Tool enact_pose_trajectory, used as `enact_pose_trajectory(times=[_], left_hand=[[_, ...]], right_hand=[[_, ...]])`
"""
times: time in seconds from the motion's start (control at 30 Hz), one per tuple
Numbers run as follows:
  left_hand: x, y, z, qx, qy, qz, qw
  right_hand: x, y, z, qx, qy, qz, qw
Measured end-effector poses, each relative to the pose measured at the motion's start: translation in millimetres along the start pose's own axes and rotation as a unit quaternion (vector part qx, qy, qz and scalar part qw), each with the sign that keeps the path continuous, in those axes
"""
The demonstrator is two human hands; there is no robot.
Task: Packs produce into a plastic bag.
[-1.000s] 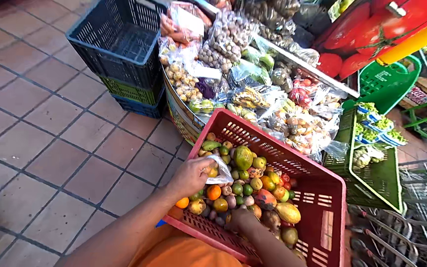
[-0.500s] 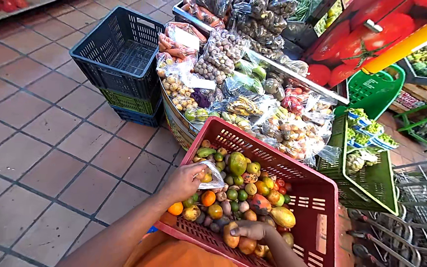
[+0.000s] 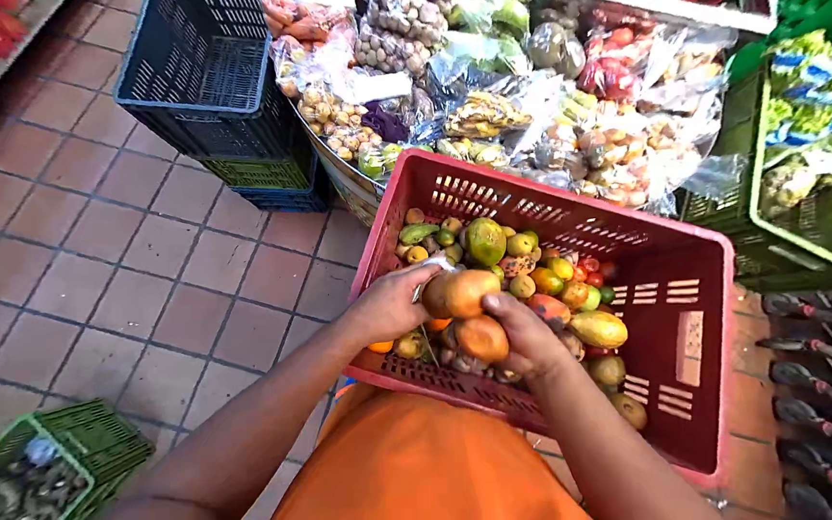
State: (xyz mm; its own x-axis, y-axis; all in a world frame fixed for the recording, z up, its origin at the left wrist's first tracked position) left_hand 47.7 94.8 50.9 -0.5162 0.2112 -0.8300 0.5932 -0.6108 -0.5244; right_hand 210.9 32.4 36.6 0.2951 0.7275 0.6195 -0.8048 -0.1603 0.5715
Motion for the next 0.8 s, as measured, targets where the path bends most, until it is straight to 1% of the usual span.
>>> enact_pose_trajectory(times=[0.1, 0.17, 0.23, 0.3, 0.37, 0.43, 0.5, 0.53, 0.57, 0.6, 0.63, 0.67, 0.7, 0.73, 0.77, 0.8], left_hand=[[-7, 1, -9, 0.007, -0.003, -0.039, 0.999], [-10, 2, -16, 0.013, -0.002, -0.052, 0.999], [-10, 3, -22, 0.030, -0.005, -0.045, 0.998], [-10, 4, -29, 0.049, 0.003, -0.048, 0.998], [-13, 0, -34, 0.045, 0.011, -0.036, 0.998], [-18, -7, -40, 0.054, -0.012, -0.009, 0.998], [-25, -17, -48, 0.056, -0.040, 0.023, 0.997], [-30, -24, -51, 0.052, -0.052, 0.050, 0.996], [-38, -34, -54, 0.045, -0.057, 0.081, 0.994], [-46, -44, -58, 0.040, -0.057, 0.111, 0.991], [-54, -55, -62, 0.039, -0.050, 0.136, 0.989], [-62, -64, -67, 0.040, -0.042, 0.146, 0.988], [-69, -71, -72, 0.042, -0.037, 0.148, 0.987], [-75, -77, -77, 0.043, -0.031, 0.152, 0.987], [-80, -81, -82, 0.043, -0.027, 0.153, 0.987], [-84, -85, -86, 0.042, -0.024, 0.149, 0.988]], right_hand=[[6, 2, -4, -0.088, 0.064, 0.015, 0.994], [10, 2, -1, -0.133, 0.079, 0.007, 0.988], [14, 2, 2, -0.157, 0.085, -0.026, 0.984], [19, 3, 4, -0.166, 0.079, -0.049, 0.982], [23, 5, 6, -0.149, 0.060, -0.034, 0.986], [29, 8, 8, -0.141, 0.034, 0.014, 0.989], [43, 12, 11, -0.174, -0.007, 0.110, 0.979], [54, 14, 12, -0.201, -0.025, 0.194, 0.960], [66, 14, 11, -0.221, -0.032, 0.302, 0.927], [79, 12, 10, -0.238, -0.037, 0.428, 0.871], [92, 12, 11, -0.253, -0.065, 0.541, 0.800], [105, 13, 15, -0.264, -0.126, 0.614, 0.733], [118, 16, 20, -0.265, -0.196, 0.652, 0.682], [131, 20, 27, -0.267, -0.254, 0.669, 0.646], [142, 25, 34, -0.271, -0.293, 0.676, 0.620], [153, 28, 39, -0.273, -0.319, 0.677, 0.604]])
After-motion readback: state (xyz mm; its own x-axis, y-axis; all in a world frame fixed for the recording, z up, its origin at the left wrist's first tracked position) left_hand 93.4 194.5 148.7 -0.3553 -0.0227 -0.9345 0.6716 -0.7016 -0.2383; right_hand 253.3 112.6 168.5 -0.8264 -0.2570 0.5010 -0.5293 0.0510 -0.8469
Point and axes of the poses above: each hand's wrist, its own z-axis away from the middle knuckle, its own y-axis out of the palm, x = y × z, the point moved 6 cm from there along -z, towards the middle knuckle, and after that the axes turned 8 degrees about y, right-handed, at the moved point
